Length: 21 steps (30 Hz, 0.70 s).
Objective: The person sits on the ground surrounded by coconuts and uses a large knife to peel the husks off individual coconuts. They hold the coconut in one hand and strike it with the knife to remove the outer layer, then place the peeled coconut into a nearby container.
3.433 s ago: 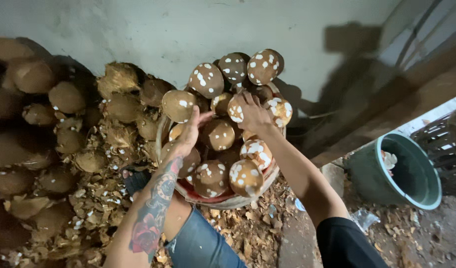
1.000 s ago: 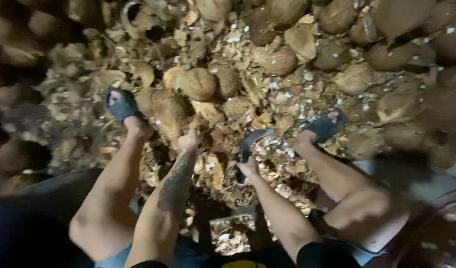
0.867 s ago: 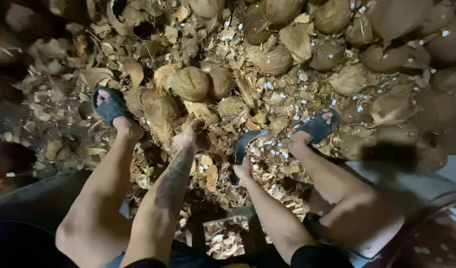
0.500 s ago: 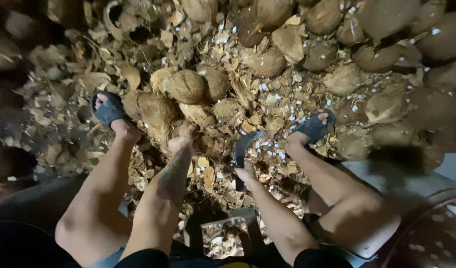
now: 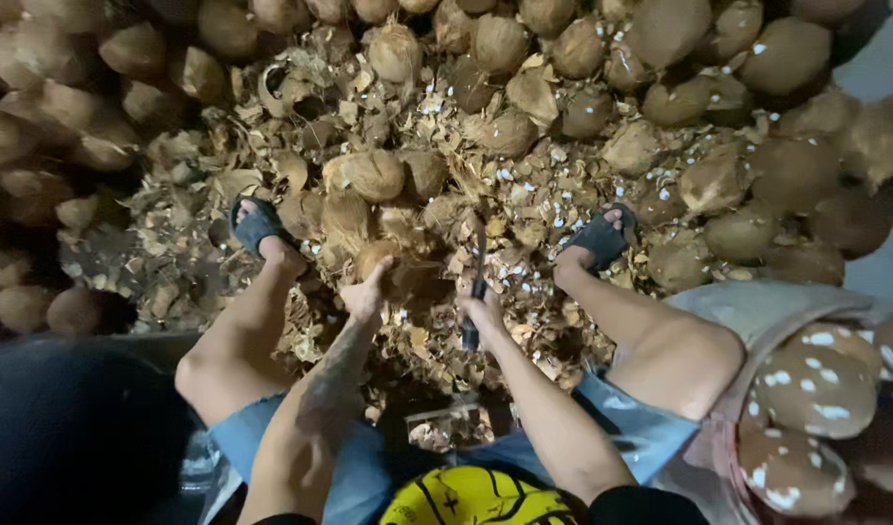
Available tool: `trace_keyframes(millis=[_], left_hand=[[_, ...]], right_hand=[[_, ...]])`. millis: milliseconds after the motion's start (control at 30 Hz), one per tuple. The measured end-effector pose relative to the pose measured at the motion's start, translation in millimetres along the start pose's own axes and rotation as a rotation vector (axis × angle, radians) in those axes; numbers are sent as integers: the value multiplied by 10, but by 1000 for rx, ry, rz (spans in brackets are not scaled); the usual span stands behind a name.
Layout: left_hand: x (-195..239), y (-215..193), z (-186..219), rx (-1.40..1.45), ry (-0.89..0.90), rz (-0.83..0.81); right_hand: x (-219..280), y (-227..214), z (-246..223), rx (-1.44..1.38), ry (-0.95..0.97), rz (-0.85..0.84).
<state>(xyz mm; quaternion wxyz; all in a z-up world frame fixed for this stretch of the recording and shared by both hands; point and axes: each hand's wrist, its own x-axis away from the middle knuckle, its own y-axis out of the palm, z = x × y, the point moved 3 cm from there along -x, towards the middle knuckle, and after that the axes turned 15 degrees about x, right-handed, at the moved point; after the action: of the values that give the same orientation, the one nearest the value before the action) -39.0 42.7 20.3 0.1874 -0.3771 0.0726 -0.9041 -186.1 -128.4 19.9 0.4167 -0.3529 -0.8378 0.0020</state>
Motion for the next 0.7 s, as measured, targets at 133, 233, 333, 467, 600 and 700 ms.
trace_keyframes(millis=[133, 233, 333, 467, 600, 700], left_hand=[[274, -240, 210, 358, -16, -428], [569, -385, 437, 463, -33, -703], [841, -501, 587, 569, -111, -880], [912, -492, 567, 689, -192, -1006], [1100, -454, 518, 809, -188, -1010], [1049, -384, 497, 732, -197, -1218]], right_hand=[[517, 15, -620, -63, -159, -125], [653, 60, -741, -185, -237, -189], [652, 42, -650, -229, -284, -247], [1480, -210, -1021, -133, -428, -323], [1343, -143, -742, -121, -376, -258], [1129, -158, -686, -67, -387, -153]])
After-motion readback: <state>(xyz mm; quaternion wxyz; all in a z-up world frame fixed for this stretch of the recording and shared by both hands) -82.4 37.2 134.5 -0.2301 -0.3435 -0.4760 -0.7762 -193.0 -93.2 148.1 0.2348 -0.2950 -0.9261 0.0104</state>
